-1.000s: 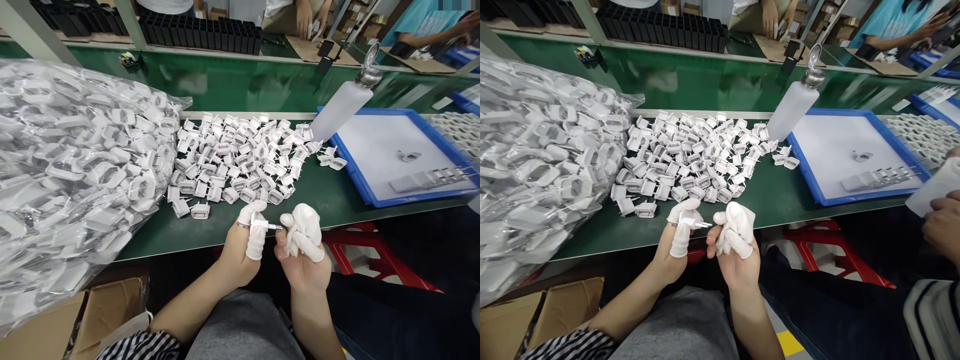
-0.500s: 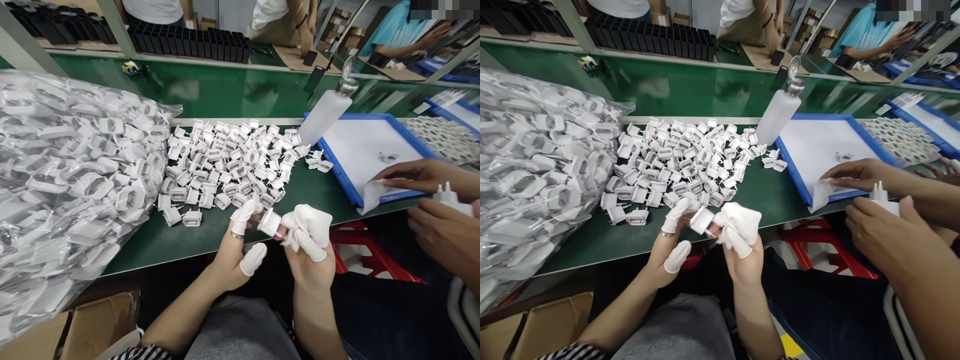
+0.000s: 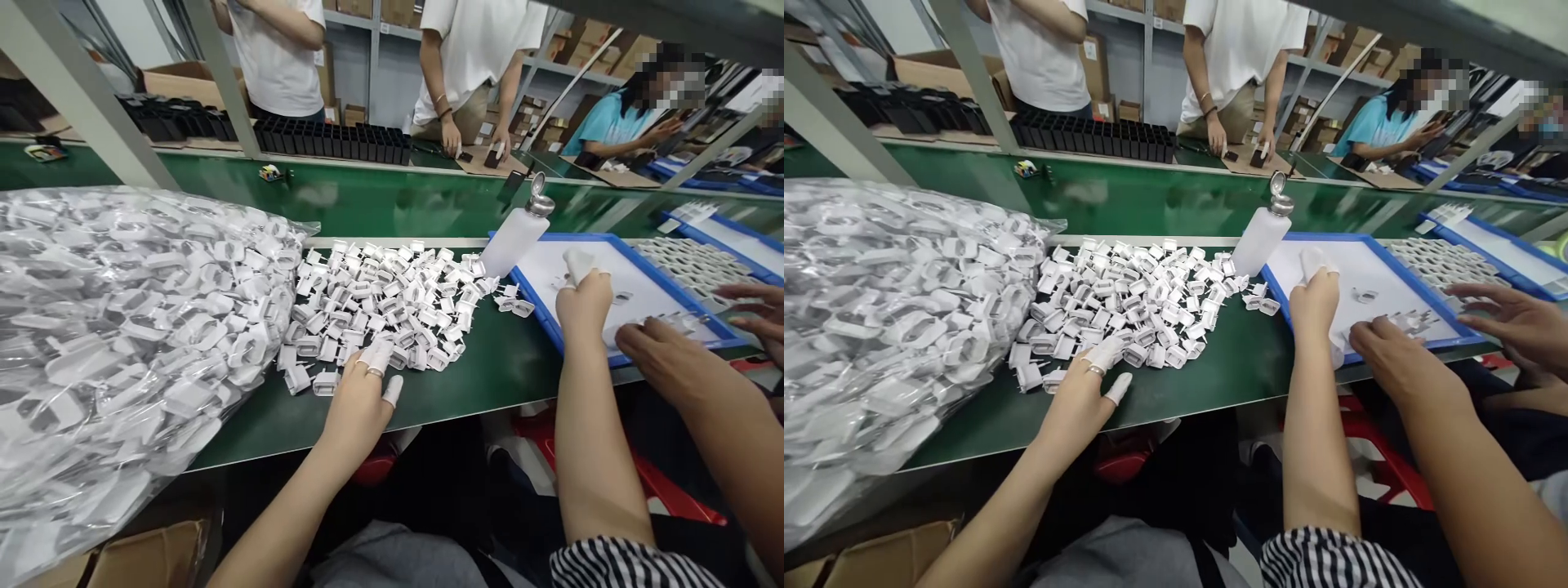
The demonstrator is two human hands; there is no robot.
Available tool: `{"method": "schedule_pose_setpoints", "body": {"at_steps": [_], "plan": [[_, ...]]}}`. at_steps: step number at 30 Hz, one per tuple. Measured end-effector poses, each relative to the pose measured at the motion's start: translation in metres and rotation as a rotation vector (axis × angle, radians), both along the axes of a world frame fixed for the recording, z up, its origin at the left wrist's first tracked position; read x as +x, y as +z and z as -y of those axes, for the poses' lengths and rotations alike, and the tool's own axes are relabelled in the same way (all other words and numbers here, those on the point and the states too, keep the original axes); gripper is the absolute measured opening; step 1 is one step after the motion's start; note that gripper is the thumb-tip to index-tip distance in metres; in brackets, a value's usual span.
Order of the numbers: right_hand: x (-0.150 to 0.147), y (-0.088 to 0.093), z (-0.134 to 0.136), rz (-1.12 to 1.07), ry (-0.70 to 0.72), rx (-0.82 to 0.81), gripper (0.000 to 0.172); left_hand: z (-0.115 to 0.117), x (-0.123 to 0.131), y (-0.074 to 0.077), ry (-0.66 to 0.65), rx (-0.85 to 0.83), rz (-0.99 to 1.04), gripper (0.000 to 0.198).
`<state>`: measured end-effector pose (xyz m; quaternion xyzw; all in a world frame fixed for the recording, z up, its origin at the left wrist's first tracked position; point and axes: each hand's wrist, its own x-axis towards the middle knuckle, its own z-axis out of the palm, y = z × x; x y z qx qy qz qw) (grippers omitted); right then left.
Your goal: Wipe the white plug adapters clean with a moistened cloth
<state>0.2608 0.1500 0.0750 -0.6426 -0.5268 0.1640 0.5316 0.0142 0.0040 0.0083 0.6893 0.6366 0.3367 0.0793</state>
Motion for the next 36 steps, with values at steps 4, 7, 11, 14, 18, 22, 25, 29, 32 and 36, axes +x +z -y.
{"method": "schedule_pose_setpoints", "body": {"at_steps": [4,7,11,14,18,22,25,29,32,36], "plan": [[-0.038,-0.039,0.046,0.017,0.138,-0.07,0.017,-0.012,0.013,-0.004,-0.052,-0.004,-0.116,0.031],[-0.066,-0.07,0.09,-0.034,0.408,-0.065,0.015,-0.017,0.019,-0.006,-0.034,-0.087,-0.257,0.021],[-0.082,-0.089,0.127,-0.166,0.498,-0.063,0.009,-0.018,0.017,-0.005,0.016,-0.142,-0.223,0.019],[-0.084,-0.089,0.139,-0.195,0.512,-0.097,0.011,-0.012,0.012,-0.006,-0.06,0.026,0.051,0.016],[-0.09,-0.083,0.149,-0.183,0.624,-0.06,0.016,0.003,0.009,-0.007,-0.253,0.279,0.373,0.015],[-0.102,-0.082,0.162,-0.176,0.644,0.021,0.021,0.015,0.011,-0.006,-0.287,0.208,0.72,0.028],[-0.108,-0.086,0.173,-0.192,0.6,0.043,0.024,0.02,0.014,-0.005,-0.248,0.049,0.992,0.035],[-0.107,-0.082,0.175,-0.173,0.617,0.036,0.028,0.022,0.013,-0.006,-0.207,0.152,1.0,0.02],[-0.101,-0.07,0.168,-0.166,0.744,-0.06,0.037,0.025,0.007,-0.006,-0.249,0.29,0.702,0.01],[-0.095,-0.057,0.159,-0.14,0.943,-0.186,0.044,0.029,-0.003,0.002,-0.327,0.26,0.382,0.024]]}}
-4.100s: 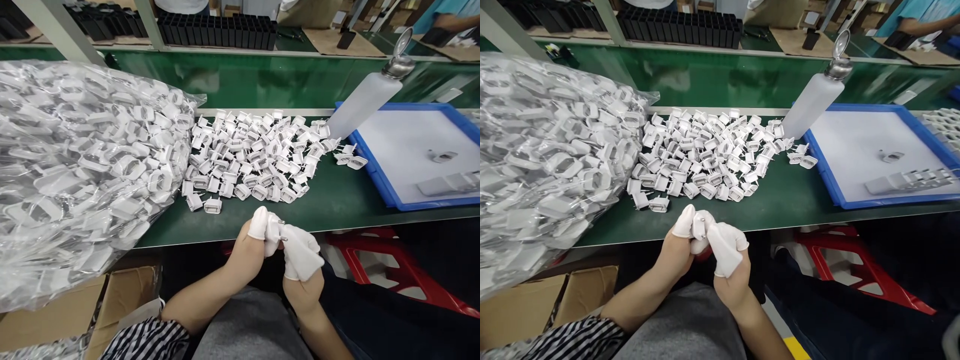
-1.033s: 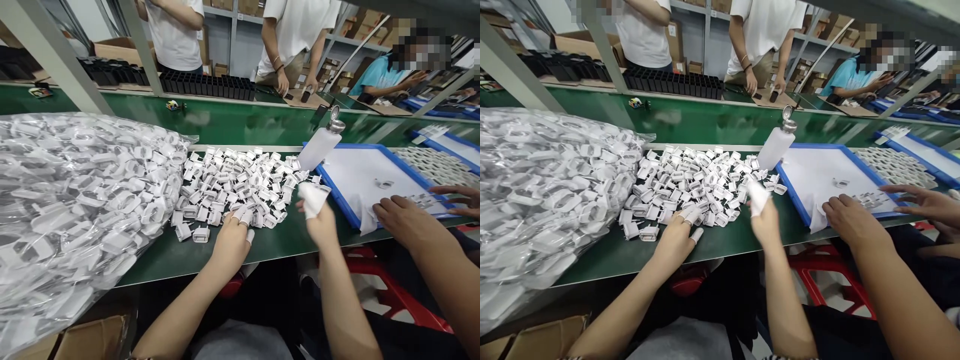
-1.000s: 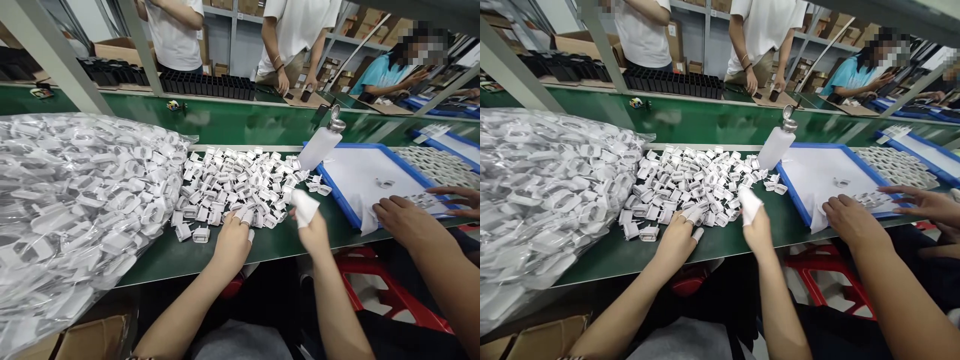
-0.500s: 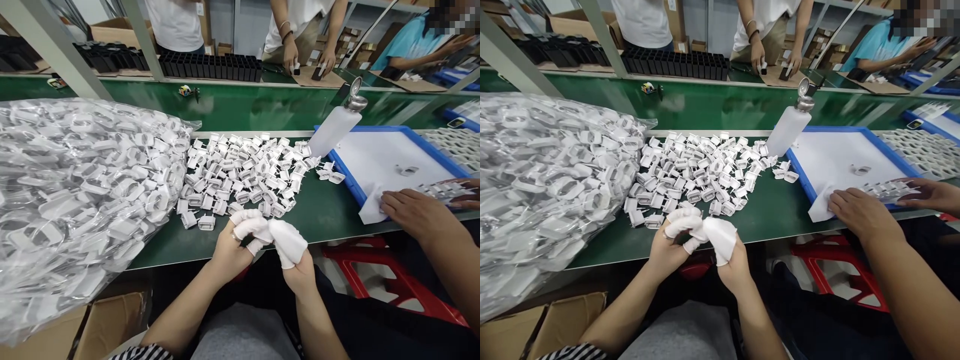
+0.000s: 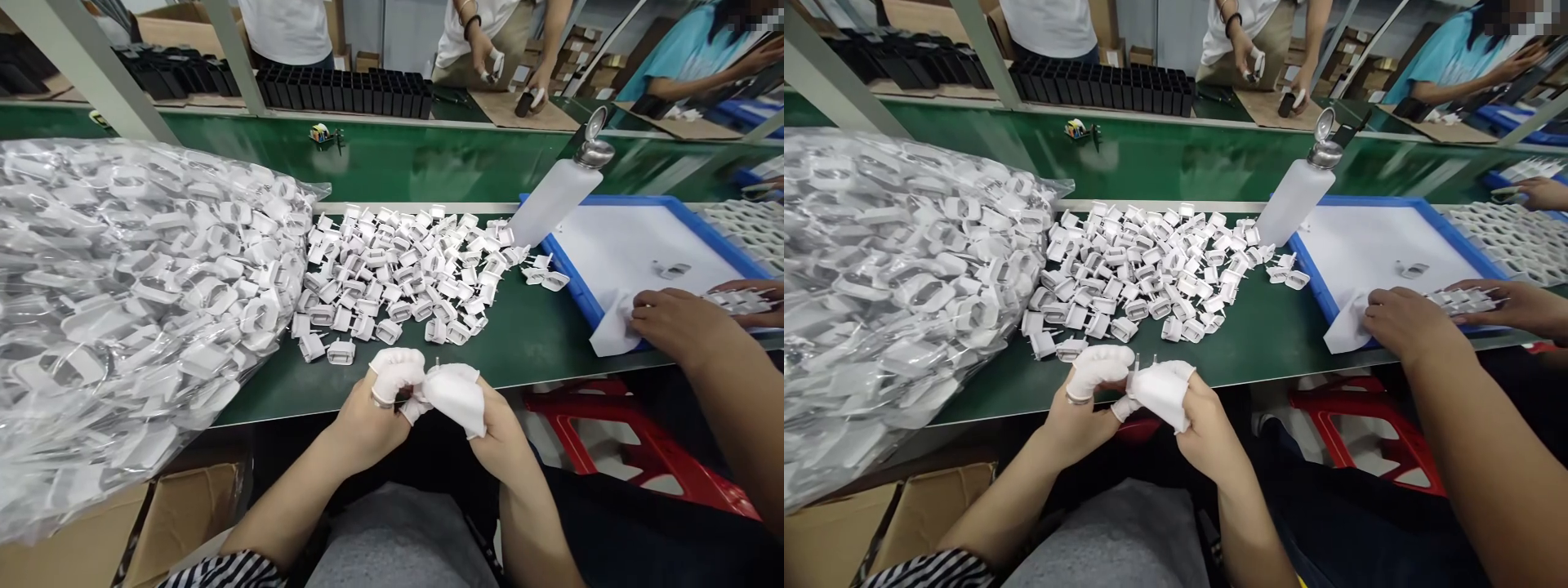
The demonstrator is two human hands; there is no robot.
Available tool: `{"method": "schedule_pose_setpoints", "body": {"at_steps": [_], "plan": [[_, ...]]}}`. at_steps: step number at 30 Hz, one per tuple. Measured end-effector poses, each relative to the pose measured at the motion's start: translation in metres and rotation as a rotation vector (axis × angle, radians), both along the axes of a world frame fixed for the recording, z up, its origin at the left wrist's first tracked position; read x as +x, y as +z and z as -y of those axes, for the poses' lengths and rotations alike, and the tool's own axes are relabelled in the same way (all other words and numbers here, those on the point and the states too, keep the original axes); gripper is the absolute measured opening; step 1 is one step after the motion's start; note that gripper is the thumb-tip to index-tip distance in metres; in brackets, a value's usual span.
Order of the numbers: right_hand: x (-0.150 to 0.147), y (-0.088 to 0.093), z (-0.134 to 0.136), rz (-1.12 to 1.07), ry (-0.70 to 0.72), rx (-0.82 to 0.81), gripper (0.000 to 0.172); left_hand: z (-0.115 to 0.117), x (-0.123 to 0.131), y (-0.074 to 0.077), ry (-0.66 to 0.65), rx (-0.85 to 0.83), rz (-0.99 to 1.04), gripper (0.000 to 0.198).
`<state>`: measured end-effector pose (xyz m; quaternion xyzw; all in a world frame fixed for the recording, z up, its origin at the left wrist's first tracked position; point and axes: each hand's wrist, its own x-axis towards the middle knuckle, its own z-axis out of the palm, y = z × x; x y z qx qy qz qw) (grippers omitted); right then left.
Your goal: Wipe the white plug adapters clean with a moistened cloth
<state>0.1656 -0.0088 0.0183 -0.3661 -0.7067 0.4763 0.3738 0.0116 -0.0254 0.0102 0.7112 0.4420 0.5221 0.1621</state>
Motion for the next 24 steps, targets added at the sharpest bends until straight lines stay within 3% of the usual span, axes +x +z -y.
{"method": "schedule_pose_setpoints", "body": {"at_steps": [3,5,10,12,14,17,20,24], "plan": [[-0.001,0.001,-0.003,0.03,0.12,-0.043,0.045,0.001,-0.004,0.009,-0.125,-0.21,-0.248,0.031],[-0.003,-0.004,-0.002,0.018,0.096,-0.068,0.042,-0.001,-0.003,0.012,-0.173,-0.301,-0.338,0.035],[-0.01,-0.038,0.01,-0.309,-0.273,-0.097,0.023,-0.005,0.007,0.003,0.033,-0.122,0.021,0.021],[-0.013,-0.052,0.016,-0.389,-0.371,-0.066,0.02,-0.004,0.012,-0.004,0.012,-0.12,0.153,0.021],[-0.015,-0.059,0.02,-0.374,-0.411,0.006,0.018,-0.003,0.016,-0.01,-0.032,-0.138,0.225,0.014],[-0.015,-0.051,0.021,-0.26,-0.383,0.119,0.023,-0.005,0.018,-0.015,-0.023,-0.045,0.237,0.009],[-0.012,-0.032,0.019,-0.111,-0.334,0.247,0.037,-0.011,0.011,-0.014,-0.062,0.116,0.075,0.008],[-0.007,-0.018,0.018,0.153,-0.272,0.331,0.052,-0.017,-0.004,-0.001,-0.087,0.271,-0.44,0.019]]}}
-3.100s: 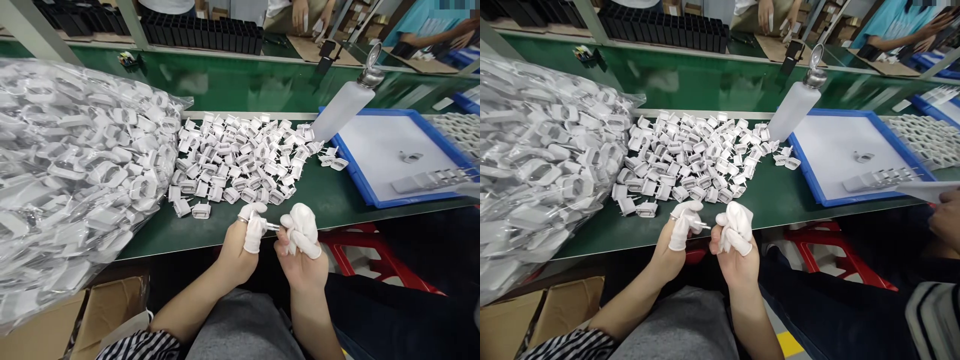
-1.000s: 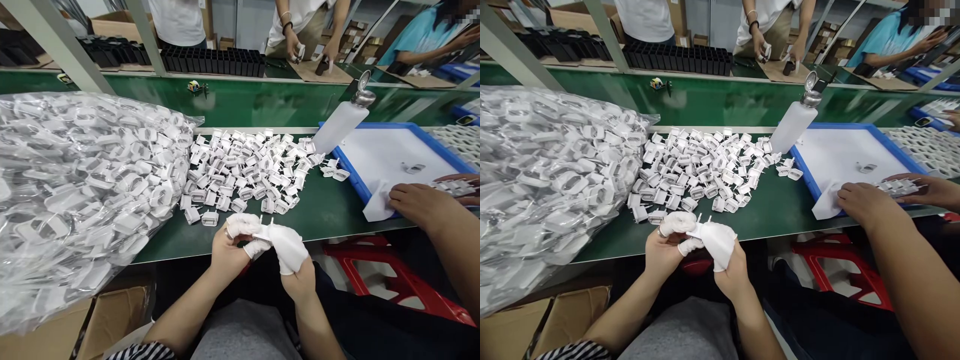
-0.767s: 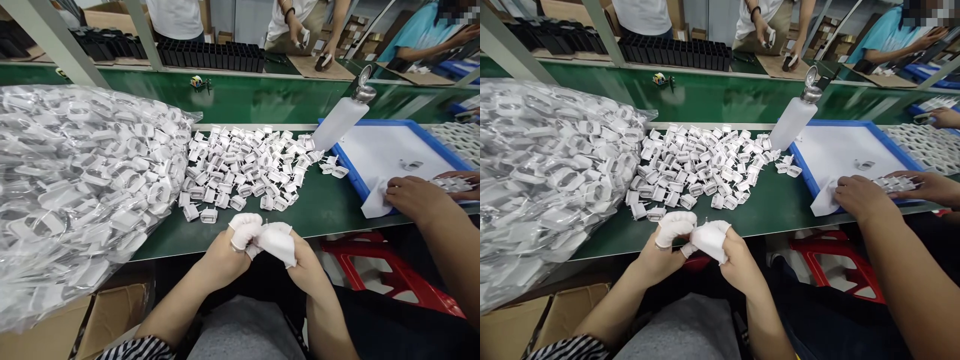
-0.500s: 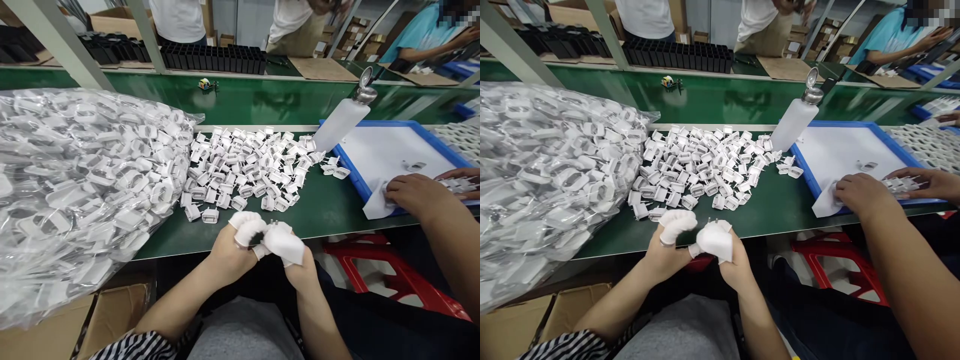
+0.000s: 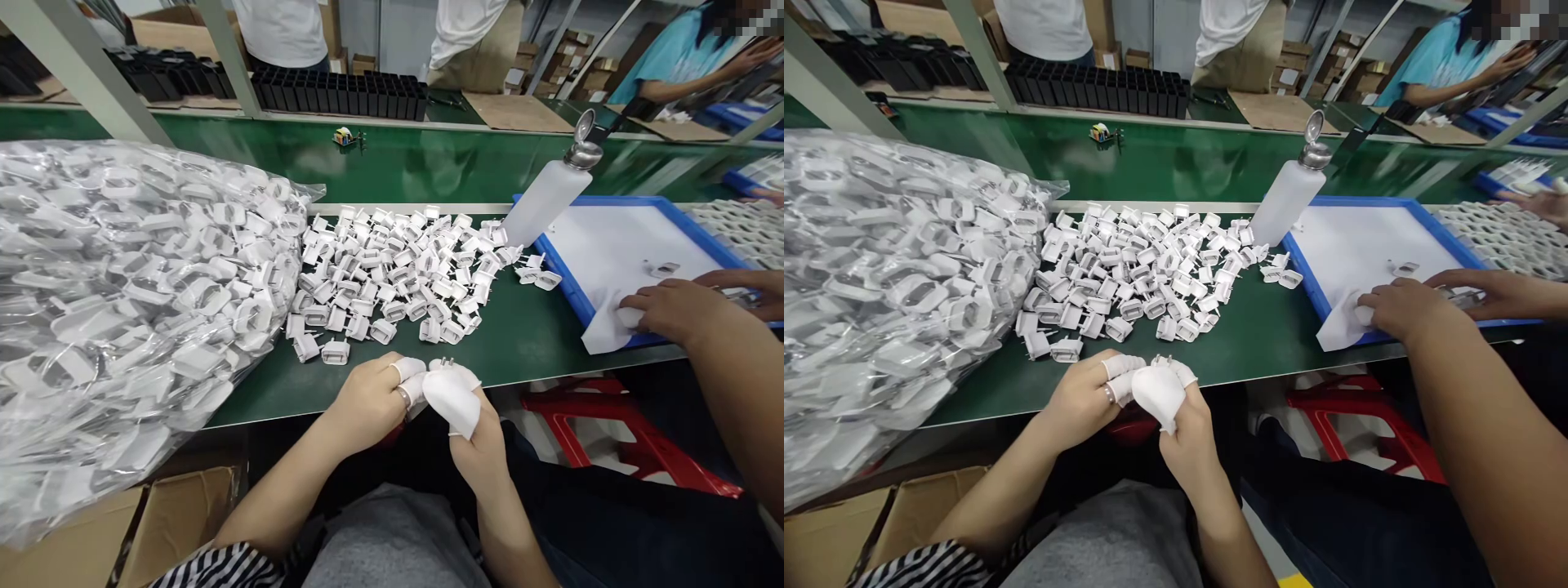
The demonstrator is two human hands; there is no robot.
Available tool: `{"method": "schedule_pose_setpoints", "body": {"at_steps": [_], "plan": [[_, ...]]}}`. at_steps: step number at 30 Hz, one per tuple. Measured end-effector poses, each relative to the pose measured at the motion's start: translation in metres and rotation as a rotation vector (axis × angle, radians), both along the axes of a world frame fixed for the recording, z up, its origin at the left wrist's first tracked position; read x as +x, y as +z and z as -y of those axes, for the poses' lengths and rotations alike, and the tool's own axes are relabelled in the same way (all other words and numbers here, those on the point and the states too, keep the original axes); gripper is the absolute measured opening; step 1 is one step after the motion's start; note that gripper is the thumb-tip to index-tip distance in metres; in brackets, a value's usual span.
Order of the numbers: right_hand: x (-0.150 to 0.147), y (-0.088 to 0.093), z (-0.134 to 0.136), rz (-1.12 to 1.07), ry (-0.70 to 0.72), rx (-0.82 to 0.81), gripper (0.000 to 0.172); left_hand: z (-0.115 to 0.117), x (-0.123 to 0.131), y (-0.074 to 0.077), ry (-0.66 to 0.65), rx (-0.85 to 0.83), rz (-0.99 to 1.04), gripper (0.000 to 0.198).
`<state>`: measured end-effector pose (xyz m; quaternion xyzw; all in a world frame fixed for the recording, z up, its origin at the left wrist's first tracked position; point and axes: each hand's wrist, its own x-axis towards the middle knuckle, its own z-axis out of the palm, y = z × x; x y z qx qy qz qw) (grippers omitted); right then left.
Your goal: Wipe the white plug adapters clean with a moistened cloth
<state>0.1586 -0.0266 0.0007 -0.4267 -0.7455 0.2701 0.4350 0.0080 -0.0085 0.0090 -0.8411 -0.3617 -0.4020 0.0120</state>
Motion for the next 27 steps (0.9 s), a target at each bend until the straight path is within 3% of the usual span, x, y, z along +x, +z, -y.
{"method": "schedule_pose_setpoints", "body": {"at_steps": [4,9,12,14,17,19,22,27], "plan": [[0.0,0.004,0.004,0.236,-0.057,-0.088,0.049,0.001,-0.004,0.017,0.059,0.084,-0.269,0.033],[-0.003,0.009,0.002,0.348,-0.168,-0.065,0.041,0.006,0.003,0.015,0.072,0.089,-0.204,0.029],[-0.003,0.004,-0.002,0.124,-0.117,0.007,0.039,0.009,0.009,0.004,0.144,-0.066,0.18,0.01],[-0.004,-0.004,-0.001,-0.06,-0.12,0.089,0.037,0.011,0.013,-0.002,0.16,-0.315,0.527,0.021],[-0.007,-0.019,0.001,-0.229,-0.165,0.222,0.038,0.015,0.022,-0.006,0.01,-0.775,0.932,0.028],[-0.009,-0.026,0.001,-0.256,-0.166,0.257,0.039,0.017,0.028,-0.008,-0.068,-0.924,1.12,0.027],[-0.011,-0.024,0.0,-0.202,-0.135,0.216,0.038,0.019,0.031,-0.01,-0.04,-0.831,1.159,0.022],[-0.012,-0.005,0.0,-0.063,-0.09,0.134,0.042,0.016,0.023,-0.009,-0.026,-0.303,0.73,0.022]]}}
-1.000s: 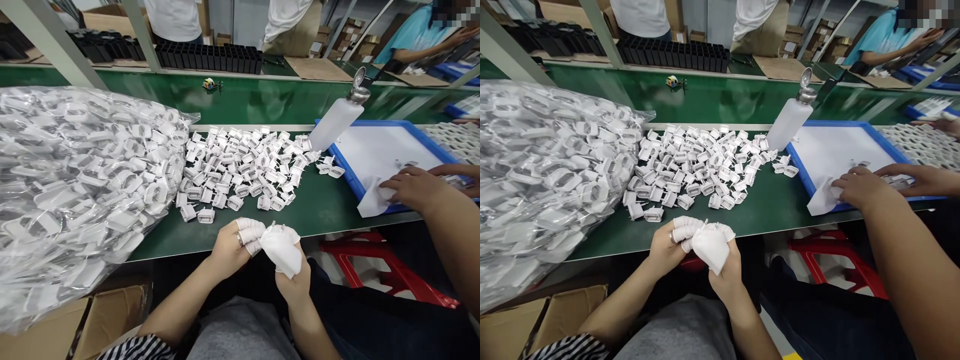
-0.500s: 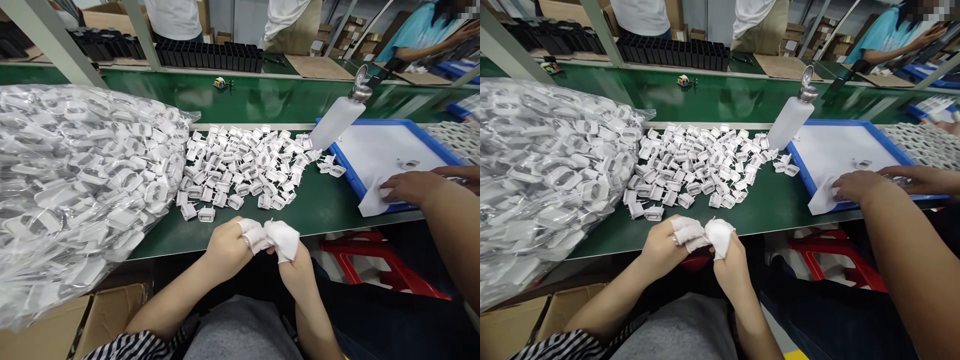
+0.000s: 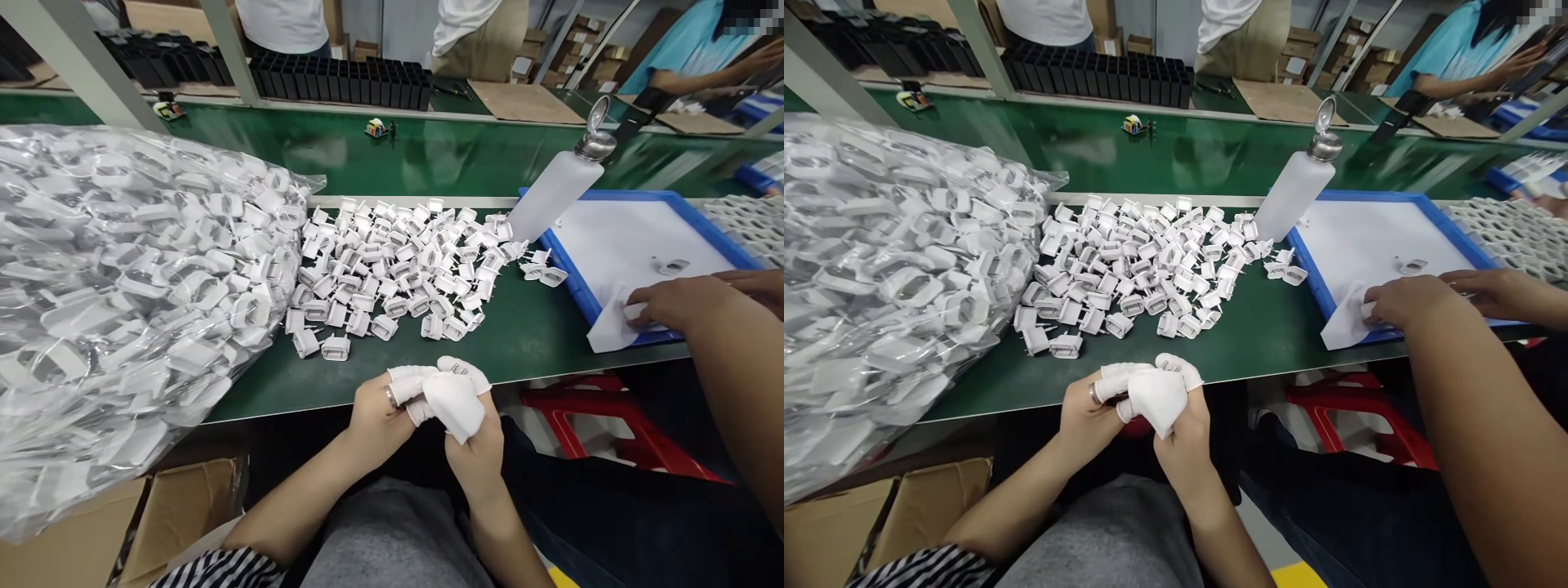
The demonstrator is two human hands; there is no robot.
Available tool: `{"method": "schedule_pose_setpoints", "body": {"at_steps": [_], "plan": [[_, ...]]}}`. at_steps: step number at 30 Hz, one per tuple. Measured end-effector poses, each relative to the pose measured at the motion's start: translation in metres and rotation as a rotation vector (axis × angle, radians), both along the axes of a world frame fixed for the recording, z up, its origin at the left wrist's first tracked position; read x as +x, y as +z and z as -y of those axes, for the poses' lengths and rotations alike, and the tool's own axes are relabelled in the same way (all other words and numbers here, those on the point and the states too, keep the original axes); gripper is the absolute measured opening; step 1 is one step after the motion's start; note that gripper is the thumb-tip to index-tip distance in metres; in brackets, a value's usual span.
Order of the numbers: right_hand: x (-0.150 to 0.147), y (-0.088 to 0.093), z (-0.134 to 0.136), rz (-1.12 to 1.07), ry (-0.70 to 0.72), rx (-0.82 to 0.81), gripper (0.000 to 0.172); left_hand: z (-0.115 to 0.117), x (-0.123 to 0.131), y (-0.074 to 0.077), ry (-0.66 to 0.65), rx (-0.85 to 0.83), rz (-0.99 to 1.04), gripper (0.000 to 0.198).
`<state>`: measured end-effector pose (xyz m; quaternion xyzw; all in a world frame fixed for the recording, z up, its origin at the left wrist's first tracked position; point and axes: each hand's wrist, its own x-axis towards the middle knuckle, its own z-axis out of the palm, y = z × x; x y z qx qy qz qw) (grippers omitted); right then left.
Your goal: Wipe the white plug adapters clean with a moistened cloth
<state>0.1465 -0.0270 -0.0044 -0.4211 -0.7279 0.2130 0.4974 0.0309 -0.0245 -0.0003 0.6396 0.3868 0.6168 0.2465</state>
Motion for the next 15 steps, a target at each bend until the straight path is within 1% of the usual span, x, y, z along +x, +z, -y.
{"method": "schedule_pose_setpoints", "body": {"at_steps": [1,3,5,7,8,10,12,13,15], "plan": [[0.0,0.002,0.001,0.025,0.001,-0.014,0.044,-0.001,-0.002,0.0,0.018,0.072,-0.05,0.023],[0.002,0.005,0.002,0.044,-0.008,-0.08,0.046,-0.001,-0.004,0.0,0.05,0.144,-0.072,0.024],[0.007,0.007,0.003,-0.004,-0.045,-0.181,0.042,0.0,-0.004,-0.002,0.044,0.138,-0.017,0.025],[0.014,0.011,0.005,-0.067,-0.077,-0.263,0.037,0.001,-0.004,-0.006,-0.011,0.094,0.058,0.028],[0.017,0.014,0.005,-0.068,-0.068,-0.283,0.035,0.001,-0.004,-0.007,-0.043,0.079,0.09,0.03],[0.022,0.021,0.005,0.005,0.005,-0.293,0.035,0.0,-0.007,-0.008,-0.093,0.083,0.124,0.032],[0.023,0.029,0.004,0.108,0.084,-0.288,0.034,-0.001,-0.011,-0.007,-0.111,0.104,0.11,0.033],[0.023,0.032,0.003,0.143,0.103,-0.278,0.034,-0.001,-0.014,-0.006,-0.116,0.107,0.091,0.034],[0.02,0.034,0.004,0.17,0.092,-0.233,0.034,0.0,-0.017,-0.002,-0.125,0.084,0.06,0.035]]}}
